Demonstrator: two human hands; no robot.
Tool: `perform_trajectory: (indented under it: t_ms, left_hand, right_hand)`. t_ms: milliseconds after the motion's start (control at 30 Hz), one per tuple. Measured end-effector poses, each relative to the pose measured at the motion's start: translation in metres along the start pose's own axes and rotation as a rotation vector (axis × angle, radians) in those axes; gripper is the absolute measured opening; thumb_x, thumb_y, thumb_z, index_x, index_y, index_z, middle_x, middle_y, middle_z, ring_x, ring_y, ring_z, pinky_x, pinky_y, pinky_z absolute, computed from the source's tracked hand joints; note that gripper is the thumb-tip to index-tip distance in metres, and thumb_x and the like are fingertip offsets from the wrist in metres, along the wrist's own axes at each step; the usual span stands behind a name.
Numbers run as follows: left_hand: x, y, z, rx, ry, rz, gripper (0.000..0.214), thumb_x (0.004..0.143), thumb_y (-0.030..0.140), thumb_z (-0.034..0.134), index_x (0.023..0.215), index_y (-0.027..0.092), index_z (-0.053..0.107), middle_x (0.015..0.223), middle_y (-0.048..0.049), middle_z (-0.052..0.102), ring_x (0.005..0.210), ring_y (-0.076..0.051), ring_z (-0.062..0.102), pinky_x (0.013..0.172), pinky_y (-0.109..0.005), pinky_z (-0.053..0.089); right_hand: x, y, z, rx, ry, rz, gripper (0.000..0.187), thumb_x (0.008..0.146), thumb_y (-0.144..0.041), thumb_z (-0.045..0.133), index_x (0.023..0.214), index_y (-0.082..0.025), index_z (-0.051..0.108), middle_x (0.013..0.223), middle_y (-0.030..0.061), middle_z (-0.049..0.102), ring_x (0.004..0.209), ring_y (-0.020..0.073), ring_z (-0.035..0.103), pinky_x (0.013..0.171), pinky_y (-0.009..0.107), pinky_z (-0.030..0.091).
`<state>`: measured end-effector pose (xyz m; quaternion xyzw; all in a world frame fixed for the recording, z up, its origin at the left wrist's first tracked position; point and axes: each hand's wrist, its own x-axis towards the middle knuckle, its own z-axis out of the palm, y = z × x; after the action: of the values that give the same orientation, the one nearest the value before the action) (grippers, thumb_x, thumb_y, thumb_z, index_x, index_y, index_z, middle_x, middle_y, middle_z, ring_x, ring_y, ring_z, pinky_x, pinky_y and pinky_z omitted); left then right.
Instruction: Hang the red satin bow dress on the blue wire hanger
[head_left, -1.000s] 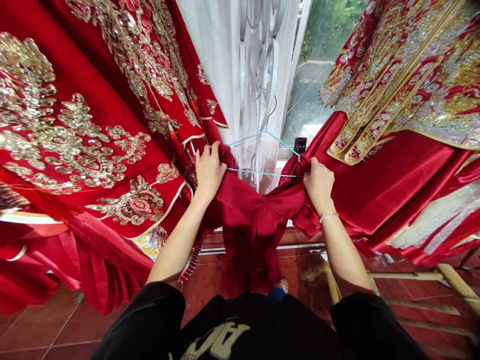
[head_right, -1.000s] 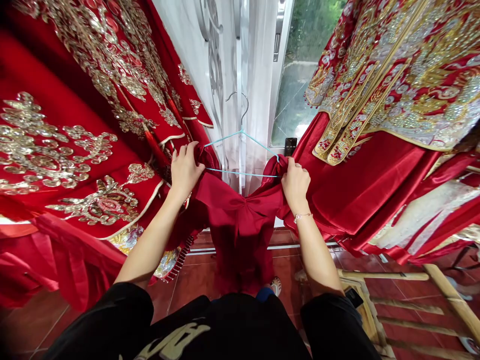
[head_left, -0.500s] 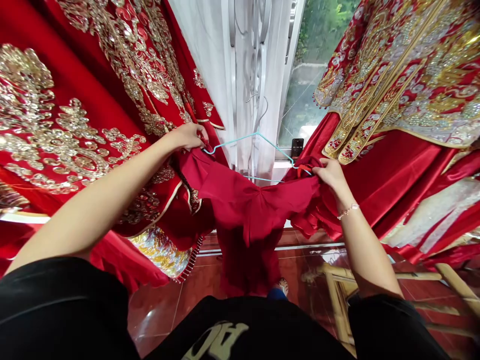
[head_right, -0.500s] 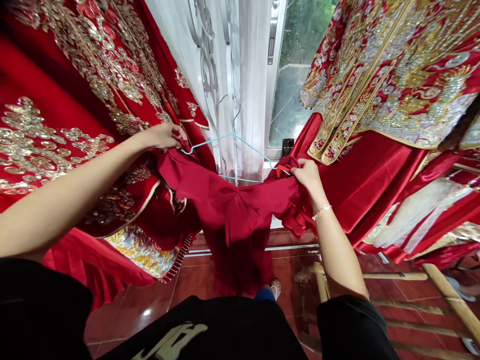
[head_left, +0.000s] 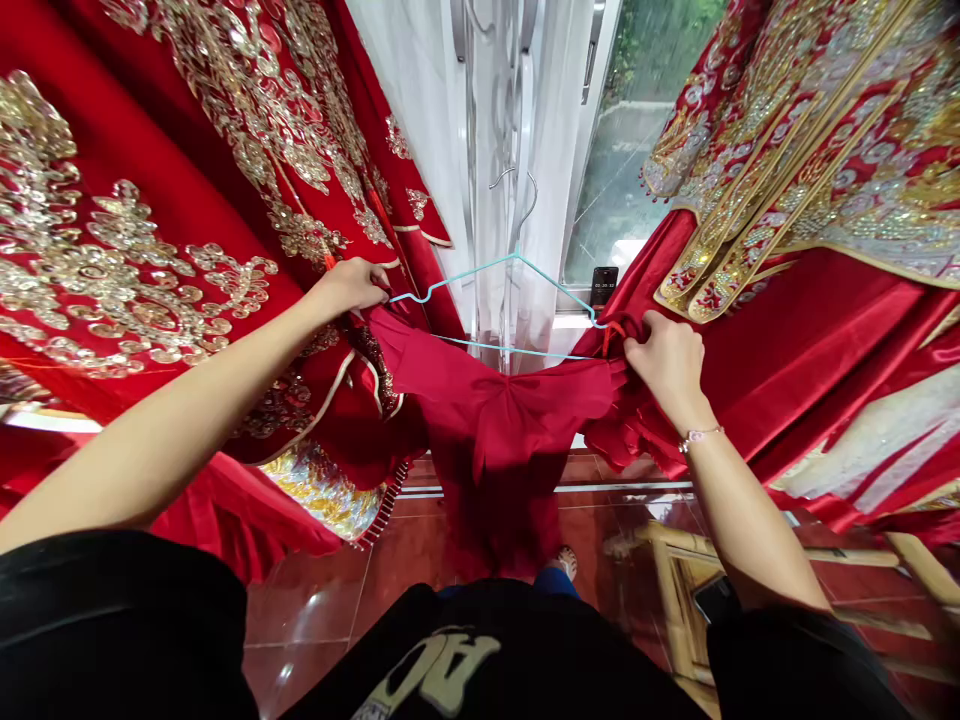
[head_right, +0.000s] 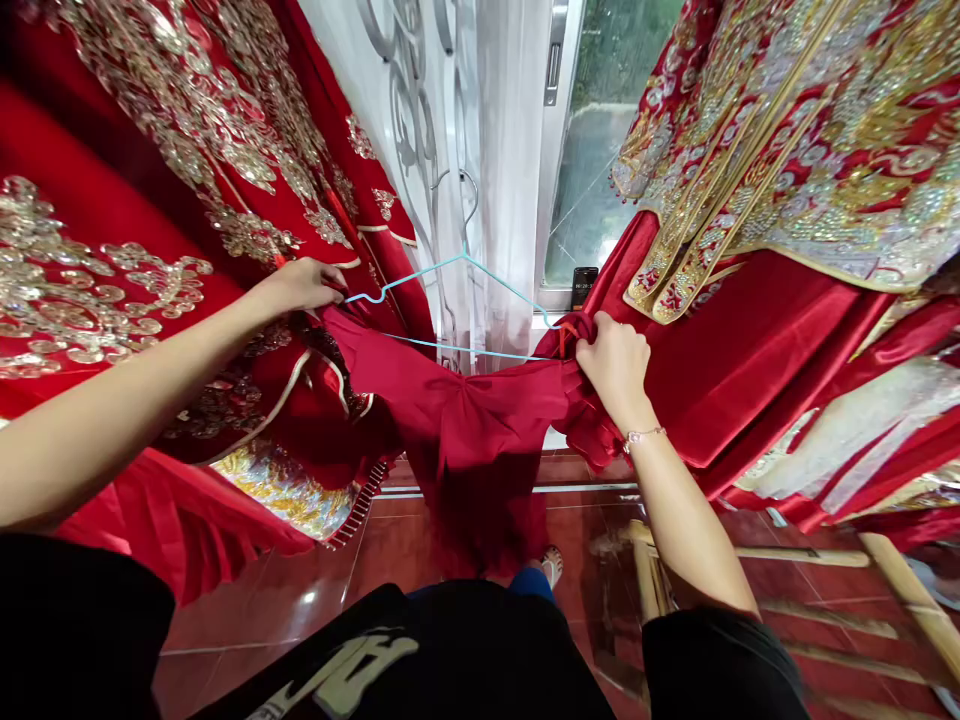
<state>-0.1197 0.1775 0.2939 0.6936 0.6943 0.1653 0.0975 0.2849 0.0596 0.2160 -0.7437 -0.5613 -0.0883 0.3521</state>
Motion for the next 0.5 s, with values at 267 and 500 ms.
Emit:
perform_trajectory:
  t_ms: [267,500]
  left_hand:
    - [-0.019,-0.004,0.018,-0.536,0.017,-0.221,0.026,0.07,-0.006,0.049,0.081,0.015,0.06,0.054,0.0085,0.048,0.046,-0.007,0.039,0.049,-0.02,0.041]
    - [-0.027,-0.008,0.02,-0.537,-0.004,-0.07,0.034,0.06,-0.008,0.04,0.074,0.015,0.06,0.051,0.0083,0.053,0.043,-0.007,0.036,0.043,-0.019,0.025]
  right_hand:
    - [0.025,0.023,0.012,0.538,-0.098,0.243,0.024,0.064,-0.012,0.055,0.053,-0.023,0.037,0.051,-0.0071,0.036,0.05,0.0096,0.031,0.054,0.026,0.025]
    - [0.018,0.003,-0.003,0.0,-0.042,-0.087,0.013,0.069,-0.016,0.061,0.063,-0.021,0.05,0.06,0.0012,0.053,0.064,0.0188,0.052,0.061,0.029,0.031]
